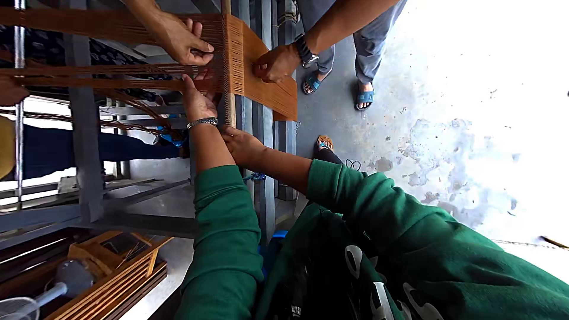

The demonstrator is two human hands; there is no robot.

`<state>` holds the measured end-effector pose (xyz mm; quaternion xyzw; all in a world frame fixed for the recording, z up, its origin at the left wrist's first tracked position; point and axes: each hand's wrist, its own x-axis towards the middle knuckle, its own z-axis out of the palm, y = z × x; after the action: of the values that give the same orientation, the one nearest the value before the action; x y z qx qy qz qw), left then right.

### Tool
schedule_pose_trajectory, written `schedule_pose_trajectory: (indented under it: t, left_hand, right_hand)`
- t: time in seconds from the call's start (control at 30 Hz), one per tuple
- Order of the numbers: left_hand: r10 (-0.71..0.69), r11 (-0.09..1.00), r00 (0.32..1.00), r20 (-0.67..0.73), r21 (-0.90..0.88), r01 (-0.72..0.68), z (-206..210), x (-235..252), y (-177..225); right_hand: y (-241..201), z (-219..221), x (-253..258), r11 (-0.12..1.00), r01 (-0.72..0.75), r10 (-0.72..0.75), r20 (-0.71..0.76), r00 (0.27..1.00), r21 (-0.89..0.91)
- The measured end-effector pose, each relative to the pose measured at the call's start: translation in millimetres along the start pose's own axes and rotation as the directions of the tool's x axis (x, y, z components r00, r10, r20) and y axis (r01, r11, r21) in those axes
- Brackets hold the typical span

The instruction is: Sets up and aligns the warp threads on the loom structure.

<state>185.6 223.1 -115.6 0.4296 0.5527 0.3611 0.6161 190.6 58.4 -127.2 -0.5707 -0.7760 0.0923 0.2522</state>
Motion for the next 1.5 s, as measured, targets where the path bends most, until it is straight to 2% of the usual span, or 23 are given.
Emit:
schedule_pose_trajectory:
  t: [0.1,0.23,0.43,0.6,0.73,0.83,0.97,1.23,1.37,1.5]
  left_hand:
    - [-0.049,0.992,0.999,0.015,0.117,0.047,-6.8,-11.2,-1.1]
    - [-0.072,0.984,0.995,0.062,0.168,0.06,-7.7,-16.0,-0.9]
    - [-0.022,0.996,1.0,0.017,0.092,0.02,-1.8,-17.2,-1.9]
    - [-0.026,0.998,0.999,0.033,0.055,0.024,-3.7,-15.1,-3.6]
    - [-0.048,0.999,0.997,0.053,0.024,0.047,-4.0,-16.9,-2.6]
    - [-0.039,0.999,0.998,0.045,0.02,0.038,-2.3,-21.1,-1.7]
    - [-0.055,0.998,0.997,0.052,0.033,0.053,-4.0,-17.9,-2.3]
    - [-0.059,0.998,0.998,0.028,-0.001,0.06,-4.0,-17.7,-2.2]
    - [-0.075,0.997,0.997,0.033,0.011,0.075,-5.1,-17.3,-2.7]
    - [-0.083,0.996,0.996,0.036,0.019,0.083,-5.9,-16.1,-3.1]
  right_hand:
    - [-1.0,-0.6,3.3,0.999,-0.007,0.011,0.092,0.996,-0.049]
    - [-1.0,1.9,2.8,0.997,-0.019,0.025,0.076,0.997,-0.081]
    - [1.2,-1.4,-3.9,0.998,-0.015,0.018,0.047,0.999,-0.058]
    - [1.3,-0.9,-5.0,0.998,0.002,-0.002,0.008,1.0,-0.057]
    - [2.2,0.5,-3.2,0.998,-0.008,0.011,0.058,0.998,-0.06]
    - [2.0,-2.0,-3.6,1.0,-0.012,0.013,0.072,0.997,-0.011]
    - [1.7,-2.2,-2.9,0.999,-0.003,0.008,0.087,0.996,-0.05]
    - [3.0,0.2,-4.5,0.997,0.019,-0.018,0.02,1.0,-0.078]
    - [2.7,-2.6,-4.7,0.996,0.023,-0.017,0.067,0.998,-0.083]
    - [3.5,0.1,-4.7,0.996,0.022,-0.019,0.036,0.999,-0.09]
